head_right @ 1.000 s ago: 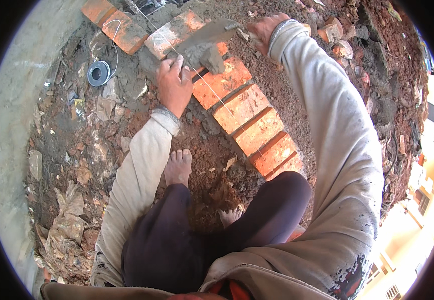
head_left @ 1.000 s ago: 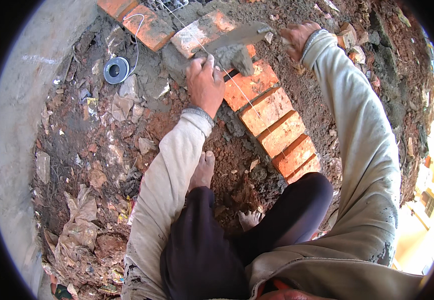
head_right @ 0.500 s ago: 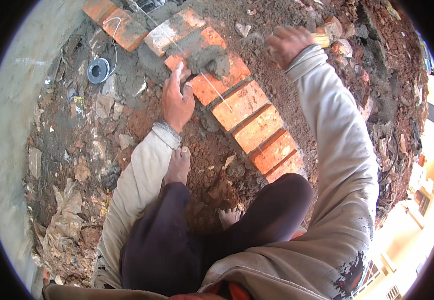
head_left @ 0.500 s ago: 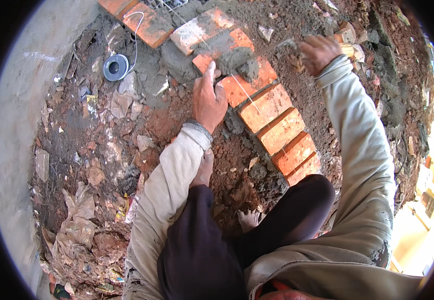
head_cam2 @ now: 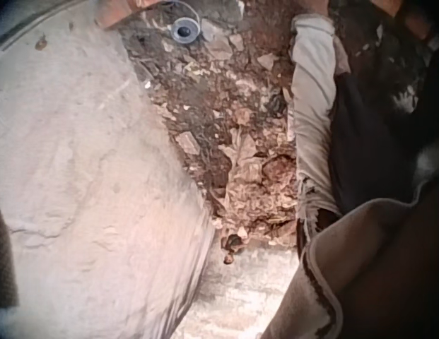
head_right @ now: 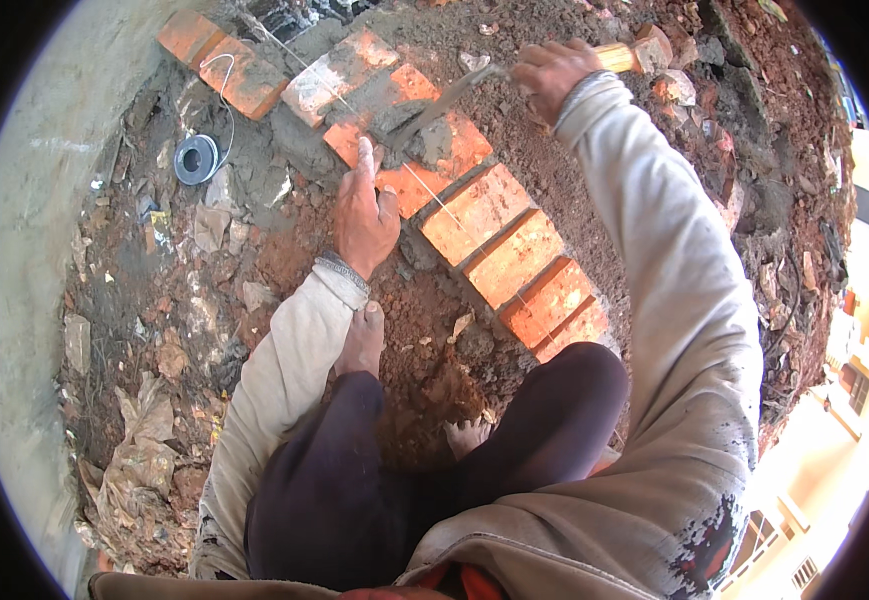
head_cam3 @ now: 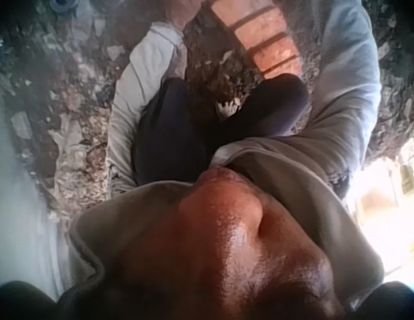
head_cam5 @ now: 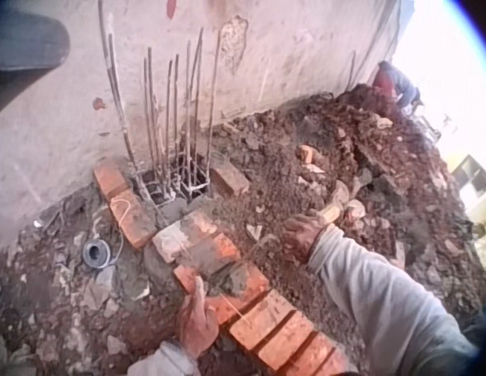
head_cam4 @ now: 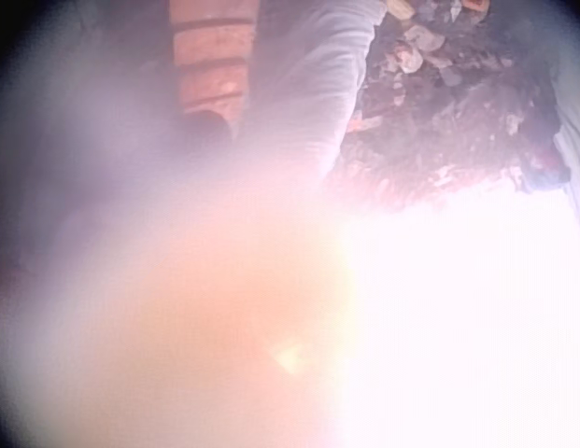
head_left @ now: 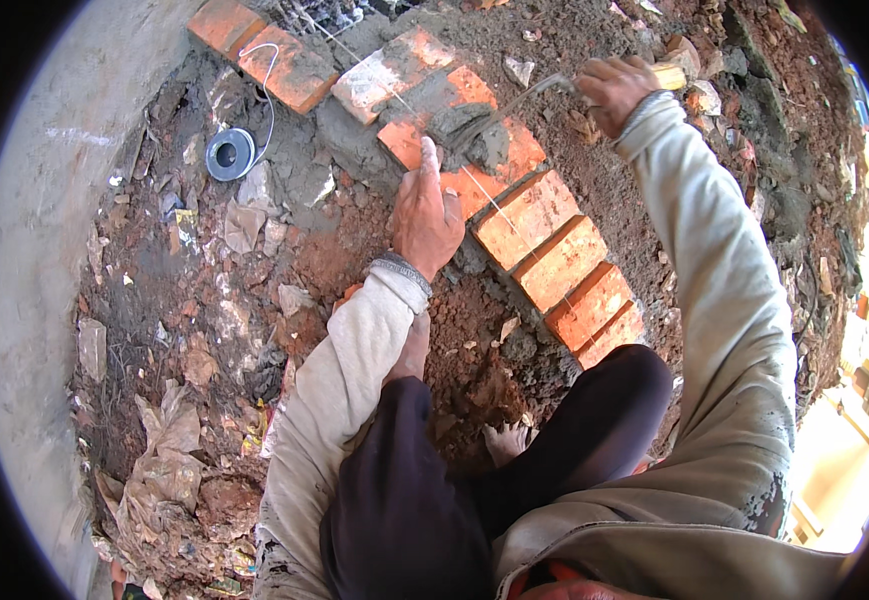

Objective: The person scoops mortar from a bucket and spreads it on the ground to lay a row of bricks. They use a trowel to apply mortar between the bricks and tap them into alignment along a guide string.

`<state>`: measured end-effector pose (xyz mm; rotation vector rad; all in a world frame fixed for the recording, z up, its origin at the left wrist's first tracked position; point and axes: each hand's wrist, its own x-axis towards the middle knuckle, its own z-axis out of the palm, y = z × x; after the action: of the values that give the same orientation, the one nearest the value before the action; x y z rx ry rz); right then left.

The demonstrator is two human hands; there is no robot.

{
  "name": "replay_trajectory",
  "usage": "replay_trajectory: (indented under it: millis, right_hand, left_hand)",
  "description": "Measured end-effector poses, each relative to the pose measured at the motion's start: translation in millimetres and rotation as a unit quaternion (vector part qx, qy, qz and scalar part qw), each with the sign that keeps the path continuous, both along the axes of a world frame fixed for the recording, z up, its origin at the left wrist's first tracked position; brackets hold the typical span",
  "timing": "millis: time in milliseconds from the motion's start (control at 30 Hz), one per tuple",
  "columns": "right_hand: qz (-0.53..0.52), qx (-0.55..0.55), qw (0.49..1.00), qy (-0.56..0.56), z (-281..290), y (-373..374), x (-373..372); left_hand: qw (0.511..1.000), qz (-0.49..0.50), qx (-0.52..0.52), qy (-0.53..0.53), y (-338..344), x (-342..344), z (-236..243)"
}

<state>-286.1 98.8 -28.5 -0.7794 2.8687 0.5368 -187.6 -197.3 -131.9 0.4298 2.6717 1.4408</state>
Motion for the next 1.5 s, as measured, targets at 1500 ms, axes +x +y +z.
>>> replay_trajectory:
  millis: [1500]
  right_hand:
    - [-0.252, -0.149, 0.928, -0.228, 34.6, -55.0, 86.3]
  left_hand:
    - [0.873, -0.39, -0.208, -0.207, 80.8, -276.8, -1.7]
